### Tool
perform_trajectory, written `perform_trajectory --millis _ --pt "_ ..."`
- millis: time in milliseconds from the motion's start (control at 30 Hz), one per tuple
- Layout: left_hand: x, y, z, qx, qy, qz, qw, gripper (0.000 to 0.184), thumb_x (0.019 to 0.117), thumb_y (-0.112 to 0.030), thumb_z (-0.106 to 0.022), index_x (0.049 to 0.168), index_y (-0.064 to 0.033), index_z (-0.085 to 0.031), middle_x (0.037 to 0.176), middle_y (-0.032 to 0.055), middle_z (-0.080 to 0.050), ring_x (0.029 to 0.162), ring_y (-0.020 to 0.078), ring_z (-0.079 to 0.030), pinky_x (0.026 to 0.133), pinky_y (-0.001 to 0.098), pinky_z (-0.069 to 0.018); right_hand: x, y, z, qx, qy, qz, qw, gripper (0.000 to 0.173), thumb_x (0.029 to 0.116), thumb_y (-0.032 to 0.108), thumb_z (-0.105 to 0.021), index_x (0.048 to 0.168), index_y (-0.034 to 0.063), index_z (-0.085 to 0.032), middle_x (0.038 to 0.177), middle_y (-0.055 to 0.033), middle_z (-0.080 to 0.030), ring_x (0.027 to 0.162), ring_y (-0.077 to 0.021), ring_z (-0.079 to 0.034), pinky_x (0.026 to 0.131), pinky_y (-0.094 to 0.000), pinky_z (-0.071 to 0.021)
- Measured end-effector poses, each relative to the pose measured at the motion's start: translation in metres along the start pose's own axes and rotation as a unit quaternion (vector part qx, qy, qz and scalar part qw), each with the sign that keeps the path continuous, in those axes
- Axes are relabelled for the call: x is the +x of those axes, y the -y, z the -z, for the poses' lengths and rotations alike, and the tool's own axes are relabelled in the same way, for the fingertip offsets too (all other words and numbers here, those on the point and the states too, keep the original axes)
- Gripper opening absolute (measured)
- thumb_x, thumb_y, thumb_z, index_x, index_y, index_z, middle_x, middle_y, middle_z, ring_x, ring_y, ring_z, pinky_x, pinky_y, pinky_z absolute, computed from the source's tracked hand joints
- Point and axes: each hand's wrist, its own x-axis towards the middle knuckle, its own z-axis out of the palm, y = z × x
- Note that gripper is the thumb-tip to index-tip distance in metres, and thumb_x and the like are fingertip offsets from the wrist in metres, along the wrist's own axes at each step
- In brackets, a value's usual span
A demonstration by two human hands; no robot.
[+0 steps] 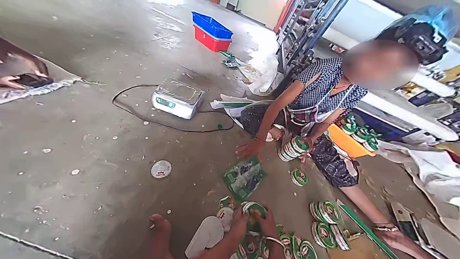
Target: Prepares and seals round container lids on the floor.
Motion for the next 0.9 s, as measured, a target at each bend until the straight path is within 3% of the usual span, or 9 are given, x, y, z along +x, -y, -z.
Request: perform_trajectory --millis 100,200,267,400,633,733,900 --pt "-0.026 -0.022 0.029 0.006 -0.013 -0.037 0.999 0.061 0.1084 -0.021 -0.046 0.160 -0.0001 -0.022 0.165 0.0289 -0.020 0.151 0.0421 -0.027 0.121 0.0548 -0.0292 -0.012 0.028 -0.010 -0.005 0.037 0.045 0.998 0.091 0.0863 0.023 -0.082 0.156 0.0006 -0.029 0.134 -0.0320 -0.058 0.117 -0.0409 -0.062 0.098 -0.0562 -0.0503" --pt "-0.044 -0.029 0.077 -0.029 -0.092 -0.041 0.995 0.054 0.1072 -0.015 -0.049 0.157 -0.0019 -0.031 0.156 0.0251 -0.040 0.140 0.0362 -0.046 0.113 0.0502 -0.0424 -0.027 0.051 -0.057 -0.016 0.103 0.098 0.990 0.095 0.0835 0.023 -0.084 0.156 -0.0021 -0.029 0.135 -0.0330 -0.057 0.119 -0.0414 -0.061 0.101 -0.0552 -0.0505" --pt "-0.051 -0.028 0.108 -0.022 -0.139 -0.030 0.990 0.057 0.1057 -0.012 -0.053 0.157 -0.0020 -0.031 0.156 0.0258 -0.039 0.141 0.0373 -0.045 0.114 0.0510 -0.0409 -0.033 0.059 -0.096 -0.059 0.155 0.095 0.982 0.097 0.0841 0.029 -0.084 0.157 -0.0013 -0.028 0.139 -0.0336 -0.055 0.125 -0.0441 -0.058 0.106 -0.0568 -0.0471" --pt "-0.056 -0.047 0.142 0.029 -0.188 -0.027 0.981 0.056 0.1048 -0.013 -0.056 0.156 -0.0040 -0.034 0.157 0.0256 -0.038 0.141 0.0377 -0.044 0.112 0.0522 -0.0406 -0.045 0.082 -0.137 -0.082 0.178 0.086 0.977 0.093 0.0871 0.034 -0.081 0.157 0.0000 -0.030 0.136 -0.0309 -0.059 0.122 -0.0432 -0.061 0.104 -0.0580 -0.0478" --pt "-0.051 -0.106 0.148 -0.024 -0.061 -0.033 0.997 0.049 0.1084 -0.010 -0.045 0.155 -0.0006 -0.033 0.153 0.0204 -0.044 0.132 0.0267 -0.053 0.108 0.0404 -0.0456 -0.033 0.122 -0.115 -0.073 0.131 0.114 0.982 0.093 0.0878 0.035 -0.081 0.158 0.0038 -0.028 0.135 -0.0289 -0.059 0.119 -0.0405 -0.062 0.100 -0.0574 -0.0491" --pt "-0.049 -0.086 0.151 -0.020 -0.040 -0.005 0.999 0.046 0.1081 -0.010 -0.045 0.152 -0.0002 -0.035 0.151 0.0197 -0.046 0.131 0.0262 -0.053 0.109 0.0404 -0.0448 -0.035 0.104 -0.113 -0.120 0.120 0.090 0.981 0.099 0.0849 0.039 -0.082 0.159 0.0053 -0.027 0.130 -0.0280 -0.063 0.115 -0.0420 -0.064 0.098 -0.0600 -0.0505" --pt "-0.042 -0.036 0.171 0.023 -0.041 0.023 0.999 0.046 0.1068 -0.005 -0.046 0.152 0.0001 -0.036 0.145 0.0225 -0.051 0.125 0.0279 -0.058 0.103 0.0431 -0.0493 -0.040 0.047 -0.156 -0.096 0.100 0.076 0.987 0.097 0.0843 0.037 -0.083 0.156 -0.0033 -0.031 0.134 -0.0329 -0.059 0.123 -0.0460 -0.060 0.105 -0.0602 -0.0465"
